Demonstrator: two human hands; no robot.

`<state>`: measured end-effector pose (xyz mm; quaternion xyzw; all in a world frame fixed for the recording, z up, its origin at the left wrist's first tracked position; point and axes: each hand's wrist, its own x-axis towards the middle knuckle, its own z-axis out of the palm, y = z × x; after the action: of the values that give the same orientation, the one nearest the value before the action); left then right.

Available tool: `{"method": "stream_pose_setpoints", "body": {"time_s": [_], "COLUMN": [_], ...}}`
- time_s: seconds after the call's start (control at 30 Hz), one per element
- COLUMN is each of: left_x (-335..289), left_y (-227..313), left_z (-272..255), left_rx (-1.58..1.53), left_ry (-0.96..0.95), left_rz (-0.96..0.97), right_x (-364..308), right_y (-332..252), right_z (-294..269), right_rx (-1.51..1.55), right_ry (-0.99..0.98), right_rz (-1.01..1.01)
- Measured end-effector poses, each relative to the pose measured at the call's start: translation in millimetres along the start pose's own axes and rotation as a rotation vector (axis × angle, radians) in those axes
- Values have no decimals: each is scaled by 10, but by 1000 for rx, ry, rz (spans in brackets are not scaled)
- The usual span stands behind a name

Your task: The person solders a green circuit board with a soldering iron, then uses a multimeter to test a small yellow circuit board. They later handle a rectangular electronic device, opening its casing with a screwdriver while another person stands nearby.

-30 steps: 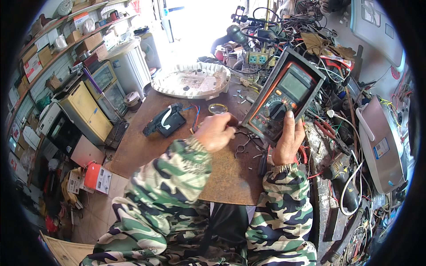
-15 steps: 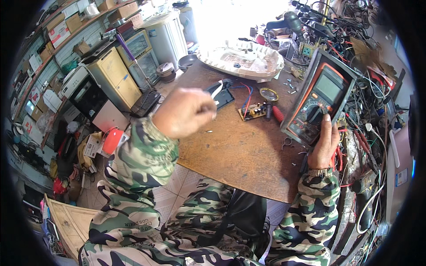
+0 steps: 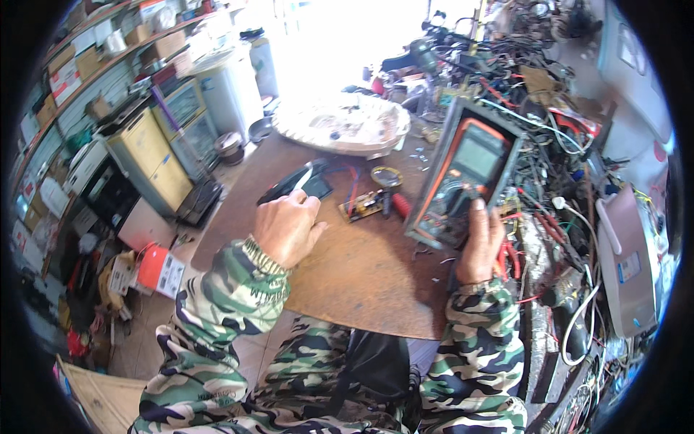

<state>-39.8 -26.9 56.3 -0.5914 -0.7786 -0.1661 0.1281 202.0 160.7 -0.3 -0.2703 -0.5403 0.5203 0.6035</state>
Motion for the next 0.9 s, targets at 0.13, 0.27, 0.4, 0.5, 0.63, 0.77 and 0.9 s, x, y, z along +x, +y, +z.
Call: {"method": "stream_pose_setpoints", "body": {"time_s": [0.13,0.27,0.4,0.5,0.63,0.77,0.9], "left_x": [397,725,629,615,578,554,514], "left_y": [333,523,722,695,738,725,697], "left_z": [69,307,469,525,515,499,381], "left_rx": [-605,-1325,-1552,-1632,-1625,-1431,-1047], "left_ry": [141,-157,-254,-279,-201,-6,184], "left_rz": [120,172,203,144,138,119,242], "right_x": [-61,-128,-185,-202,-199,-170,-94], "right_y": [-99,-108,-181,-217,-173,-165,-146], "right_z": [17,115,135,171,135,127,64], "right_rx": [28,8,-13,9,-83,-344,-547], "right_ry": [-57,-126,-234,-298,-335,-236,-91], "right_rz": [0,-25,6,28,37,-70,-535]}}
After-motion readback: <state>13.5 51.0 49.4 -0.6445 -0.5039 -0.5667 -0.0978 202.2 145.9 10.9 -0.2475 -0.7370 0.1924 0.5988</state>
